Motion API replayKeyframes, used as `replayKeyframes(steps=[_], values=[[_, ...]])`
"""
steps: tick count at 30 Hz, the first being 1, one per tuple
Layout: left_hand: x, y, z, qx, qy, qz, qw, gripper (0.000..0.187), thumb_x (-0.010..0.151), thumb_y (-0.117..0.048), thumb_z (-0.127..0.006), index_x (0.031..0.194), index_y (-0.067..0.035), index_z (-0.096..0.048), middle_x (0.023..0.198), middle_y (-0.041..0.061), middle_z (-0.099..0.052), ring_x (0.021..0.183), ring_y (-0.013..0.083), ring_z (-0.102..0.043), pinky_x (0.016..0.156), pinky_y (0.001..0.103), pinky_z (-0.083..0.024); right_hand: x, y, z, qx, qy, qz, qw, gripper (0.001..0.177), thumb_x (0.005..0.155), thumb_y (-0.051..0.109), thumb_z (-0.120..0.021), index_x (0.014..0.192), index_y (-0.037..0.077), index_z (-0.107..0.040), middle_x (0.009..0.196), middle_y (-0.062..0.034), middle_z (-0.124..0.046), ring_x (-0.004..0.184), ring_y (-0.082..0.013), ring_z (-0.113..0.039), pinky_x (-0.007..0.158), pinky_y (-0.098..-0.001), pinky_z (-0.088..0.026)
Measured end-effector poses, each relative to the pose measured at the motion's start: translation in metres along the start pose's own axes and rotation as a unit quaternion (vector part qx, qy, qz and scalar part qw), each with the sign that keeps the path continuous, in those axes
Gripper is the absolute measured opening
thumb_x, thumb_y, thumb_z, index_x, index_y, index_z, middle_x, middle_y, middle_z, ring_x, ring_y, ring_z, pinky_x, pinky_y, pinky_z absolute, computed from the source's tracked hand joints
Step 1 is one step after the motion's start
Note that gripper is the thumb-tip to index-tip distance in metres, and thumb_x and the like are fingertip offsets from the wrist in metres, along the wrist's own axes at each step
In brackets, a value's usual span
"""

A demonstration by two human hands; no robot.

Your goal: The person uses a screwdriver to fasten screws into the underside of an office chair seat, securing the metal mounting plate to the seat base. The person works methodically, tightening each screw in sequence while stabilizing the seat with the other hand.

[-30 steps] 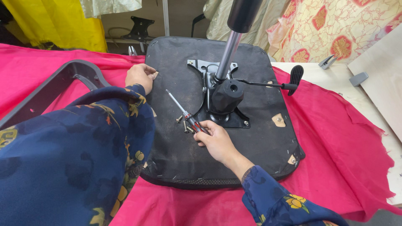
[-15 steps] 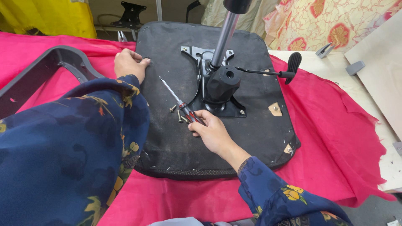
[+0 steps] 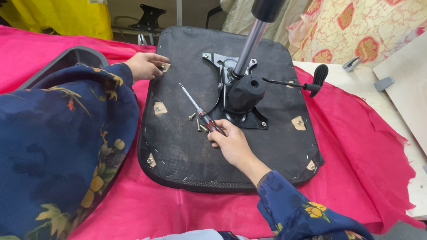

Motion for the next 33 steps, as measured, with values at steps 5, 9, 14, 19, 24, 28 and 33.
replayKeyframes(steps=[5,9,14,19,24,28,33], values=[[-0.011,-0.007,0.002,-0.013,-0.096,0.021,0.995,0.058,0.088,-0.018,-0.082,0.137,-0.003,-0.055,0.118,0.01,-0.074,0.099,0.0159,-0.071,0.083,0.032,-0.06,0.002,0.0,0.0,-0.005,-0.006,0.009,1.0,0.026,0.09,0.015,-0.064,0.113,0.003,-0.067,0.09,0.0,-0.071,0.083,-0.006,-0.067,0.075,-0.0241,-0.056],[-0.015,-0.007,0.004,0.05,-0.128,0.018,0.99,0.04,0.089,-0.022,-0.084,0.121,0.0,-0.075,0.105,0.01,-0.077,0.088,0.0132,-0.073,0.078,0.027,-0.062,0.002,0.0,0.001,-0.006,0.006,0.006,1.0,0.027,0.09,0.015,-0.063,0.114,0.004,-0.066,0.09,-0.0003,-0.071,0.084,-0.006,-0.068,0.076,-0.0238,-0.056],[-0.009,-0.005,0.003,0.048,-0.101,-0.004,0.994,0.024,0.092,-0.014,-0.075,0.114,-0.006,-0.078,0.096,0.006,-0.077,0.086,0.0129,-0.071,0.077,0.028,-0.06,0.001,0.002,0.001,-0.009,0.008,0.008,1.0,0.029,0.089,0.015,-0.065,0.115,0.003,-0.067,0.09,-0.0002,-0.07,0.083,-0.0063,-0.067,0.076,-0.024,-0.056],[-0.011,-0.02,-0.009,0.134,-0.024,-0.034,0.99,0.034,0.093,-0.007,-0.067,0.123,-0.018,-0.076,0.1,0.009,-0.078,0.093,0.0166,-0.07,0.086,0.03,-0.056,0.001,0.003,0.002,-0.02,0.003,-0.003,1.0,0.03,0.089,0.016,-0.064,0.115,0.004,-0.067,0.089,0.0004,-0.071,0.083,-0.0052,-0.068,0.076,-0.0232,-0.057],[-0.029,-0.04,-0.014,0.254,-0.091,-0.031,0.962,0.035,0.087,-0.025,-0.077,0.121,-0.018,-0.075,0.115,0.008,-0.074,0.107,0.0208,-0.068,0.093,0.035,-0.052,0.0,0.005,0.001,-0.017,0.002,0.003,1.0,0.028,0.089,0.016,-0.065,0.114,0.003,-0.067,0.089,0.0005,-0.07,0.082,-0.0055,-0.067,0.076,-0.0237,-0.056],[-0.044,-0.046,-0.002,0.235,-0.215,-0.005,0.948,0.053,0.081,-0.038,-0.088,0.12,-0.009,-0.068,0.108,0.012,-0.076,0.106,0.0252,-0.069,0.093,0.038,-0.051,-0.001,0.003,0.001,-0.013,-0.002,0.001,1.0,0.028,0.088,0.016,-0.064,0.113,0.004,-0.067,0.089,0.001,-0.07,0.082,-0.0052,-0.067,0.076,-0.0236,-0.056],[-0.043,-0.039,-0.003,0.225,-0.201,0.016,0.953,0.035,0.087,-0.04,-0.084,0.107,-0.011,-0.082,0.101,0.01,-0.077,0.094,0.0227,-0.074,0.092,0.035,-0.055,-0.002,0.003,0.0,-0.004,-0.002,0.01,1.0,0.027,0.089,0.015,-0.064,0.113,0.003,-0.067,0.089,0.0006,-0.07,0.082,-0.0053,-0.067,0.076,-0.0238,-0.056]])
Point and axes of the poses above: each hand's wrist, its own x-axis towards the middle knuckle, its own z-axis out of the back of the hand, y = z × x, the point moved 7 cm from there along x, towards the middle knuckle
